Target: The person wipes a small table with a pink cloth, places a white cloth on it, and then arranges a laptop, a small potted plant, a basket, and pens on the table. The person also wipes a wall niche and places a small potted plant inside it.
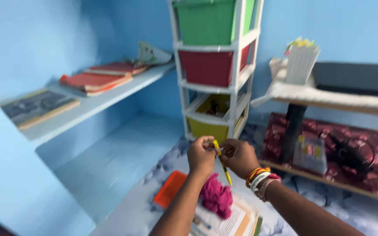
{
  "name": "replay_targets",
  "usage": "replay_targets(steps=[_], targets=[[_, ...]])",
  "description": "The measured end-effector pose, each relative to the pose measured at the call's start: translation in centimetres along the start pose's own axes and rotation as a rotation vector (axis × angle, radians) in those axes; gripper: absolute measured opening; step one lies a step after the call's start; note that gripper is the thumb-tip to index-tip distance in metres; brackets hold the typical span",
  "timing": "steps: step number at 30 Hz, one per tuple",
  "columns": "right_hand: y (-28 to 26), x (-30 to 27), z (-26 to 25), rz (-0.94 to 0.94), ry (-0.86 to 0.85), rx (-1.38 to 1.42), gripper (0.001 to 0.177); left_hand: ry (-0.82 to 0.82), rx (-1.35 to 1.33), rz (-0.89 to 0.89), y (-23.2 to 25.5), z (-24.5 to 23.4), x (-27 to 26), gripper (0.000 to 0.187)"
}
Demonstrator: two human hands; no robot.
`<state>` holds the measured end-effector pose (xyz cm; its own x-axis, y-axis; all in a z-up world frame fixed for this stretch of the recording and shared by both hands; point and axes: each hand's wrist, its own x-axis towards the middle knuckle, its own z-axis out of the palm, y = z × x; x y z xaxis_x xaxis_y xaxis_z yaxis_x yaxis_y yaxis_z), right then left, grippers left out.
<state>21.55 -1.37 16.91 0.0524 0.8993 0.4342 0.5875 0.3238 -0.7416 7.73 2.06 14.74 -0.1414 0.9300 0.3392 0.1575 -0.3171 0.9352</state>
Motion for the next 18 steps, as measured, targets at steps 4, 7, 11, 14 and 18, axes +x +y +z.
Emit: replay_targets(steps=[4,7,11,14,18], targets=[[-2.6,5.3,-7.6,-0.068,0.088,0.009,0.028,-0.049,-0.129,0.168,7.9,4.5,4.2,0.028],[-4.1,9.7,-13.9,-0.200,0.165,0.146,0.033,-0.090,-0.239,0.342,14.9,8.8,7.3,0.027],[-6.1,14.8,-23.1,-0.323,0.241,0.303,0.054,-0.125,-0.243,0.432,23.0,15.3,10.8,0.026],[-7.0,17.5,-28.4,-0.366,0.465,0.071,0.057,-0.159,-0.283,0.439,26.5,20.1,13.4,0.026],[-5.2,20.9,-31.9,-0.382,0.646,-0.065,0.052,-0.188,-0.288,0.473,27.0,26.2,15.7,0.023]])
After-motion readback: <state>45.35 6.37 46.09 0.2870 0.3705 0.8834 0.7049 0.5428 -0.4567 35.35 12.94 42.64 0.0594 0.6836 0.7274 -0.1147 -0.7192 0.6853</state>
